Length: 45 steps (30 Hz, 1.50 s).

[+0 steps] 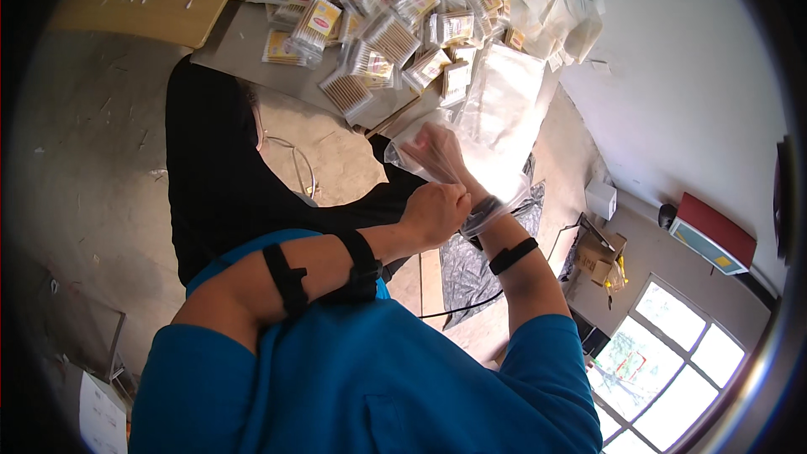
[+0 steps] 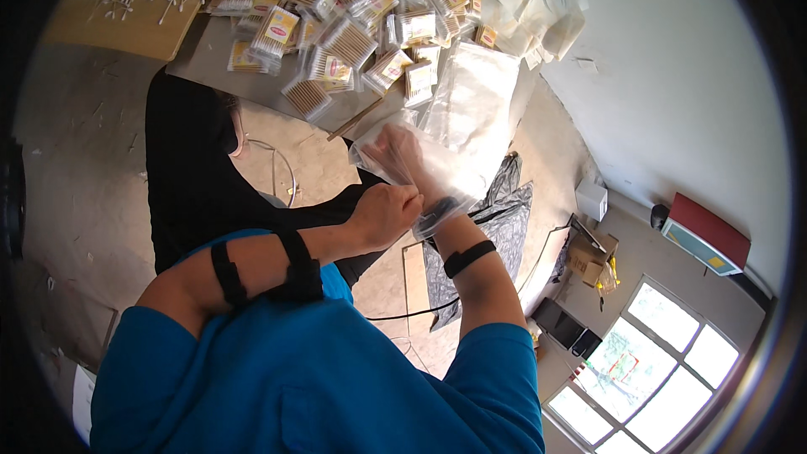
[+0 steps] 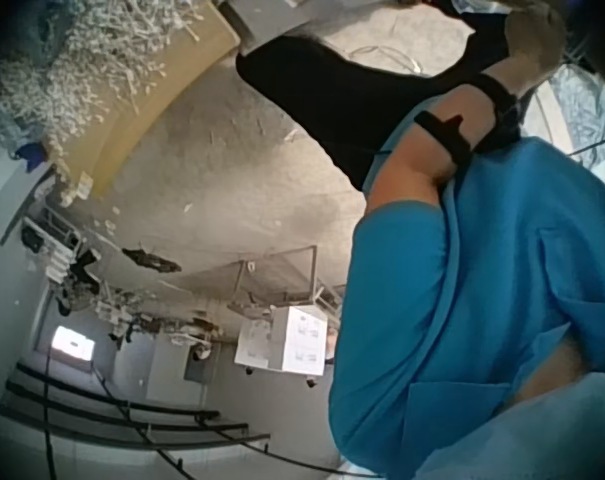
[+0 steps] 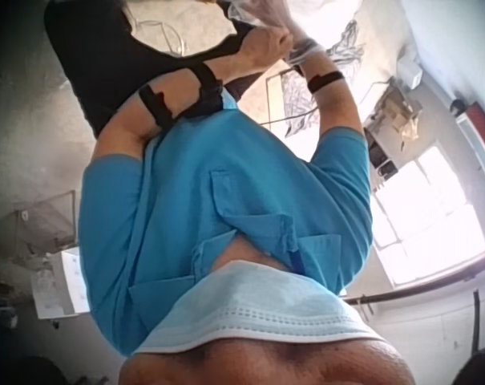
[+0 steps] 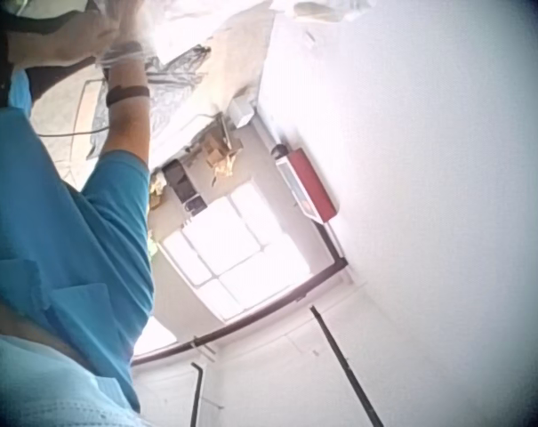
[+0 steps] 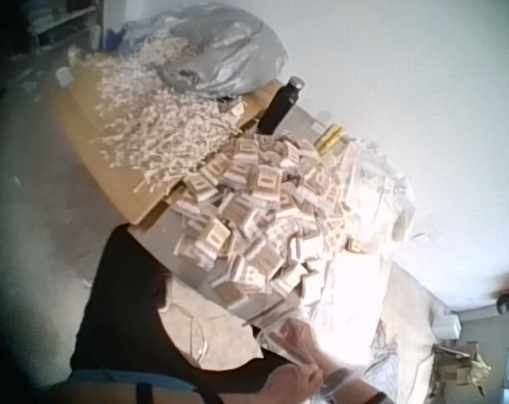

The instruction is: Packing cotton swabs into plastic bags.

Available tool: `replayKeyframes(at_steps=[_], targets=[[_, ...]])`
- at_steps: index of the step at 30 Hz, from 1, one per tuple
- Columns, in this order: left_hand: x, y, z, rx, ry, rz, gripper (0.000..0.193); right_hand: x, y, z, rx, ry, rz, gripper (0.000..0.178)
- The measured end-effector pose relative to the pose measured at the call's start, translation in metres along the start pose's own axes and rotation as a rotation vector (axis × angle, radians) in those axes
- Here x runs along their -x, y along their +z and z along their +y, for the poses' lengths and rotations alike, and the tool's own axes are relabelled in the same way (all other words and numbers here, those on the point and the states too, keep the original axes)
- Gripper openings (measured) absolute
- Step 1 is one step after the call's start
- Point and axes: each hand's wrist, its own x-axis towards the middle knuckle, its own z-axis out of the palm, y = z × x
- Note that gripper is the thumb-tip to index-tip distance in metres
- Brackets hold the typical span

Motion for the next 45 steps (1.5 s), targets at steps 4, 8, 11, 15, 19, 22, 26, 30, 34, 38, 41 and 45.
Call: replayKeyframes(at_steps=[4, 8, 11, 15, 19, 22, 26, 30, 34, 38, 41, 45], targets=[[0.001, 0.004, -0.003, 0.143, -0.039, -0.04, 0.032, 0.001, -0.006, 0.005, -0.033, -0.002, 0.011, 0.031], [-0.002, -0.011, -0.007, 0.212, -0.068, -0.082, 0.032, 0.002, -0.032, 0.012, -0.339, 0.053, -0.153, 0.024], [-0.005, -0.023, -0.009, 0.238, -0.117, -0.085, 0.032, 0.006, -0.054, 0.017, -0.288, 0.023, -0.258, 0.013], [-0.009, -0.03, -0.007, 0.254, -0.059, -0.06, 0.029, 0.006, -0.051, 0.026, 0.11, -0.147, -0.352, 0.014], [-0.014, -0.048, -0.012, 0.243, -0.083, 0.012, 0.026, -0.003, -0.029, 0.034, -0.156, -0.141, -0.228, 0.01], [-0.02, -0.067, -0.025, 0.247, -0.042, 0.053, 0.027, -0.016, -0.026, 0.044, 0.009, -0.194, -0.18, 0.009], [-0.021, -0.086, -0.022, 0.418, -0.127, 0.013, 0.028, -0.024, -0.023, 0.036, 0.333, -0.102, -0.241, 0.019], [-0.005, -0.083, -0.006, -0.136, 0.009, -0.21, 0.023, -0.012, -0.026, 0.046, -0.134, -0.272, -0.04, 0.024], [0.03, -0.076, 0.003, -0.14, 0.097, -0.496, 0.019, 0.002, -0.04, 0.01, 0.054, -0.431, 0.105, 0.037], [0.042, -0.073, 0.025, -0.166, 0.119, -0.62, 0.018, 0.011, -0.055, 0.0, -0.14, -0.162, -0.082, 0.041], [0.039, -0.067, 0.065, -0.158, 0.275, -0.653, 0.013, 0.025, -0.05, 0.032, -0.361, -0.202, -0.099, 0.038], [0.037, -0.067, 0.086, -0.166, 0.415, -0.558, 0.016, 0.044, -0.096, -0.018, 0.089, -0.123, -0.371, 0.031]])
